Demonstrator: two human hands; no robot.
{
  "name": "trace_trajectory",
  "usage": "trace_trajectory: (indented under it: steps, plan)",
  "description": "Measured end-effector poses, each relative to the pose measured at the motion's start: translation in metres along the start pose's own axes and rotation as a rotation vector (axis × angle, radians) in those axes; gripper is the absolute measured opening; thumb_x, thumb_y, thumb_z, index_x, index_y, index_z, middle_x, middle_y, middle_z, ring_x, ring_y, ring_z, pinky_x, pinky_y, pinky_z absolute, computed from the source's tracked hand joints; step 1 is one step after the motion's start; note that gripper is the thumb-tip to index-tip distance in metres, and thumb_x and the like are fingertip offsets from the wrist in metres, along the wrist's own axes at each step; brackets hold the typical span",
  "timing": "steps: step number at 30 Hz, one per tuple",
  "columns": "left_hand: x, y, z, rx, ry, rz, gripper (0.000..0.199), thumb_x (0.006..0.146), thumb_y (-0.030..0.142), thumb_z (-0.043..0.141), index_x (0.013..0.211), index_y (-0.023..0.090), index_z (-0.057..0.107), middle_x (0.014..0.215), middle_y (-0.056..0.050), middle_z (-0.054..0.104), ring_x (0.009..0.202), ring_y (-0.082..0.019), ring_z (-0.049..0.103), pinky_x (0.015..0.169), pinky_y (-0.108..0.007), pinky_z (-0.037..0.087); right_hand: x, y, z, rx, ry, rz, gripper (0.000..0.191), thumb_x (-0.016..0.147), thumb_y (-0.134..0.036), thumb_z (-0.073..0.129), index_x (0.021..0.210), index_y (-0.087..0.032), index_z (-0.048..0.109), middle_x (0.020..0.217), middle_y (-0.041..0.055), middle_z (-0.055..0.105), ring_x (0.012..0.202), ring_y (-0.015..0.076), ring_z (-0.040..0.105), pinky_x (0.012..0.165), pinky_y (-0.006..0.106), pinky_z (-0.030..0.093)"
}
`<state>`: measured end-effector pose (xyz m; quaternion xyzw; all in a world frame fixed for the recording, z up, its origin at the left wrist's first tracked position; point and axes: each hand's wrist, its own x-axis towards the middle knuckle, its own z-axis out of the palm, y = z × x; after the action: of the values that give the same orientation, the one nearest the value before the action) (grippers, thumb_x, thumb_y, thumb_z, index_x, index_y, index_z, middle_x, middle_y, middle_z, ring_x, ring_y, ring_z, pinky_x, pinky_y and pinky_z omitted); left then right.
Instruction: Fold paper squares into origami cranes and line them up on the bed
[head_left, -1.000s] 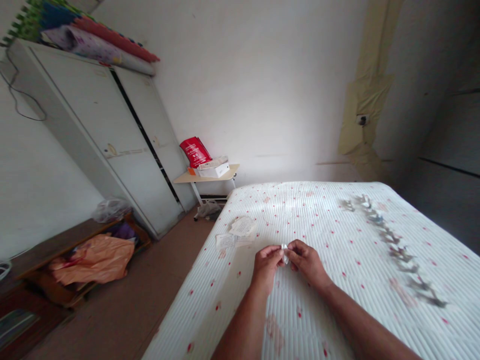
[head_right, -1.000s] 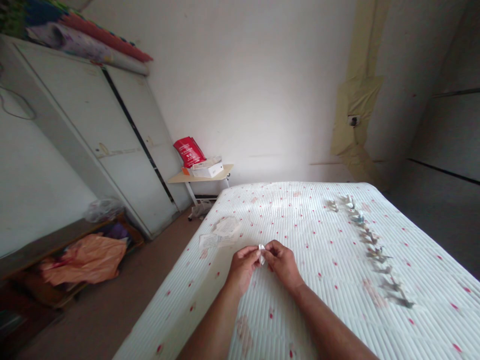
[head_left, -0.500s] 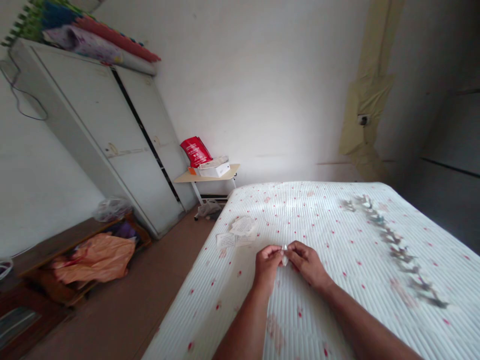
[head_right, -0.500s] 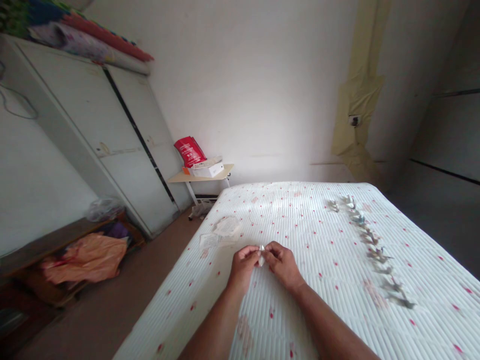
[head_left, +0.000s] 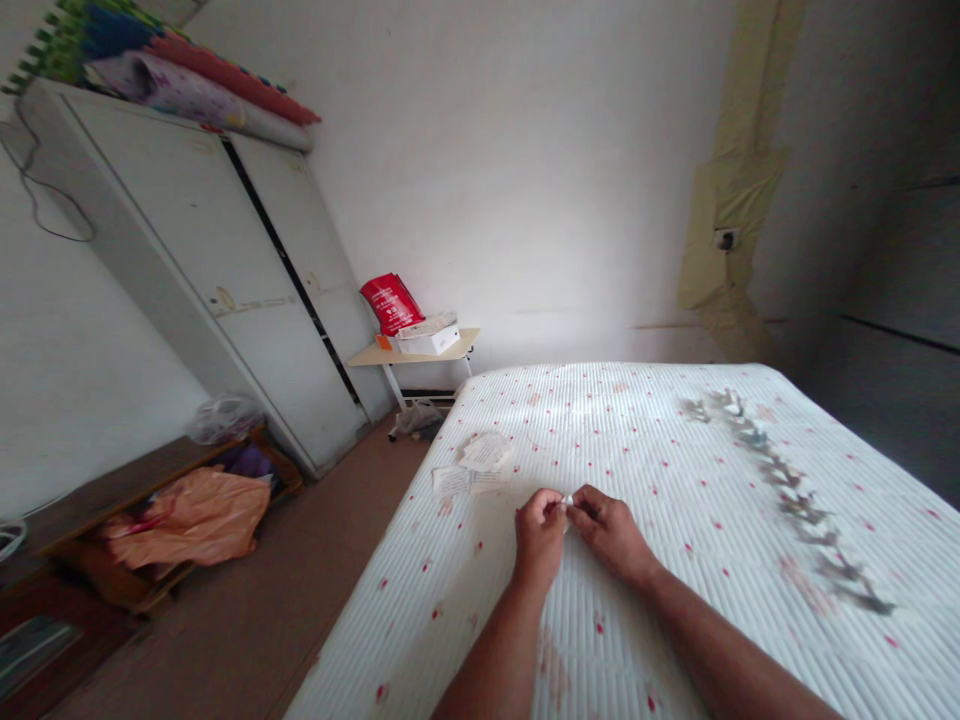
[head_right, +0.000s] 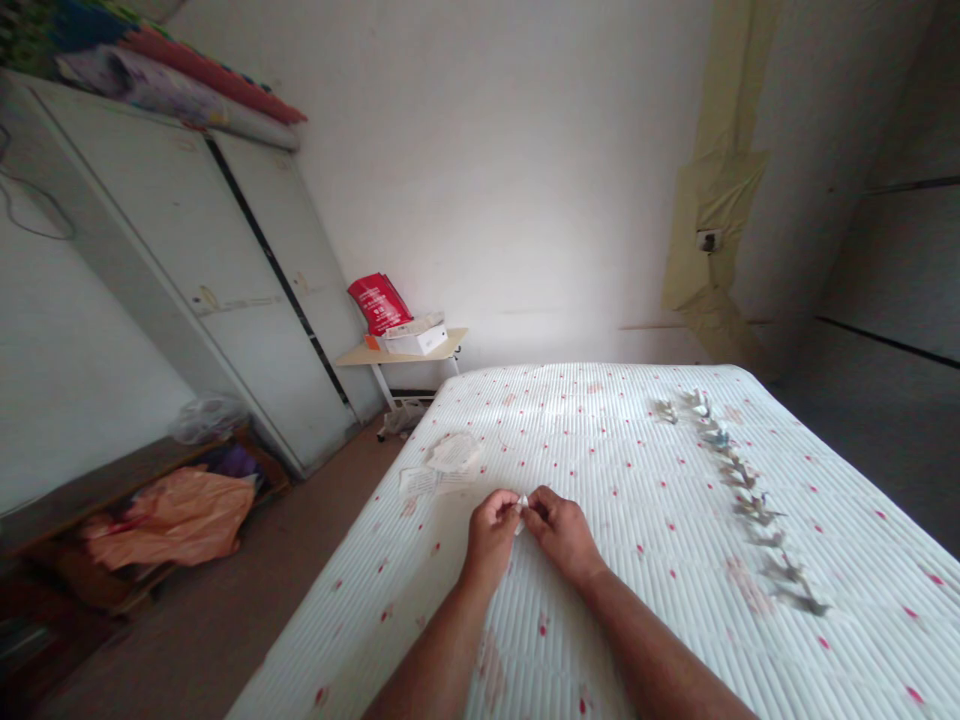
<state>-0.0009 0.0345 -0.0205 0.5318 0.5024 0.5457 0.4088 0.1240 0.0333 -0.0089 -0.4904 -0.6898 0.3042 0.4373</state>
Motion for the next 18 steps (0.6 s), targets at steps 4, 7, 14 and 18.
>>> trace_trajectory:
  steps: [4,7,14,18]
  plan:
    - [0.000,-0.002,0.000,0.000,-0.020,0.011,0.010,0.071,0.023,0.053,0.073,0.017,0.060,0.065,0.001,0.058,0.061,-0.011,0.051,0.057,-0.019,0.037,0.000,0.001,0.000,0.022,-0.011,-0.018,0.019,0.079,-0.034,0.048,0.068,-0.020,0.053,0.060,-0.0029,0.052,0.057,0.0122,0.047,0.055,0.023,0.036]
    - [0.000,0.003,-0.002,-0.025,-0.031,-0.008,0.011,0.070,0.023,0.054,0.075,0.016,0.061,0.068,-0.001,0.061,0.062,-0.012,0.053,0.056,-0.020,0.039,0.000,0.001,-0.001,0.028,-0.037,-0.025,0.018,0.080,-0.034,0.047,0.068,-0.021,0.052,0.059,-0.0029,0.051,0.057,0.0123,0.047,0.056,0.023,0.037]
    - [0.000,0.011,-0.010,0.162,-0.123,0.111,0.014,0.071,0.018,0.052,0.072,0.017,0.066,0.066,-0.001,0.063,0.061,-0.012,0.054,0.058,-0.020,0.040,0.001,0.002,-0.005,-0.050,-0.033,-0.019,0.014,0.077,-0.026,0.048,0.064,-0.020,0.050,0.056,-0.0047,0.047,0.054,0.0114,0.045,0.054,0.023,0.033]
    - [0.001,0.008,-0.010,0.131,-0.116,0.124,0.020,0.073,0.017,0.050,0.083,0.017,0.068,0.078,-0.003,0.068,0.072,-0.015,0.060,0.067,-0.022,0.043,0.002,0.002,-0.005,0.019,-0.038,0.000,0.015,0.077,-0.028,0.049,0.065,-0.020,0.050,0.058,-0.0044,0.048,0.057,0.0117,0.046,0.055,0.023,0.035]
